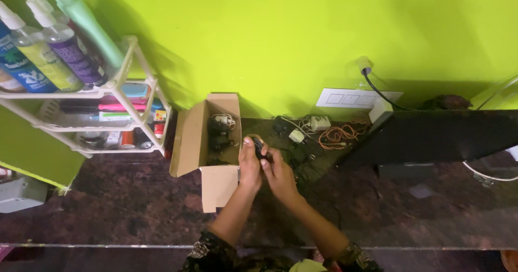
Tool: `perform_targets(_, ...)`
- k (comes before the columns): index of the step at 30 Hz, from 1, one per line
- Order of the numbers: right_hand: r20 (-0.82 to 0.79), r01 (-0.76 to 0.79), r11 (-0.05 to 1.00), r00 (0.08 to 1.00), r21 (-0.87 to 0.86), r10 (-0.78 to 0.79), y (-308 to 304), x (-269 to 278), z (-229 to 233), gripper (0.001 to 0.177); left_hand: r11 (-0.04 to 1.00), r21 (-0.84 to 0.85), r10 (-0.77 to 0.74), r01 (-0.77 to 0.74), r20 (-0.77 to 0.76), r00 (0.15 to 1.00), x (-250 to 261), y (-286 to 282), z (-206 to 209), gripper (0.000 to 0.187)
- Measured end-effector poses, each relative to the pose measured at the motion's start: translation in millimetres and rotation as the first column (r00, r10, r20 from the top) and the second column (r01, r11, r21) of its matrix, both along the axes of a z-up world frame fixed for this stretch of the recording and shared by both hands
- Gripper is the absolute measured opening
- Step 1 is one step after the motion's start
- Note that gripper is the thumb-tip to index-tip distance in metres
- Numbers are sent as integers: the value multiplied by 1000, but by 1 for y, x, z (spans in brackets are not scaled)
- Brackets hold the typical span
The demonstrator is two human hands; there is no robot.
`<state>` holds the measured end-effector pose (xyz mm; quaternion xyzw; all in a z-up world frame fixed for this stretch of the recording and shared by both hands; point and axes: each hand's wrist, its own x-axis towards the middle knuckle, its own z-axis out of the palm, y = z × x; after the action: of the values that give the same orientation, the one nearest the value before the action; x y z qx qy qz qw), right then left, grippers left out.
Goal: The person holds a black charging adapter, rotating it by hand to view different sides and handling an attached cable.
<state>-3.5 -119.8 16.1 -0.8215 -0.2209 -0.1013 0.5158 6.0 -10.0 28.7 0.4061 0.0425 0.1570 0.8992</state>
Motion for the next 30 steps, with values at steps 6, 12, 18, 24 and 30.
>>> perform_targets(6,-30,73,963,996,-261,-84,-2,7,-3,27,997,3,-76,76,-48,996,-2,-4,4,41)
perform_targets(12,-1,103,931,994,-351,-110,-13,22,-13,28,995,-1,-101,101,-72,992,-2,-19,16,37)
perform_targets(18,8,68,920,997,-386,-71,-35,42,-59,40,997,-24,-72,69,-167,983,14,-38,-12,25)
perform_targets(24,-136,45,911,985,-410,-110,-47,42,-80,51,993,-105,-88,61,-276,957,25,-59,-66,21)
perform_targets(30,-61,-11,938,998,-347,-11,-59,37,-80,31,999,-44,7,-27,-386,922,26,-53,-89,34)
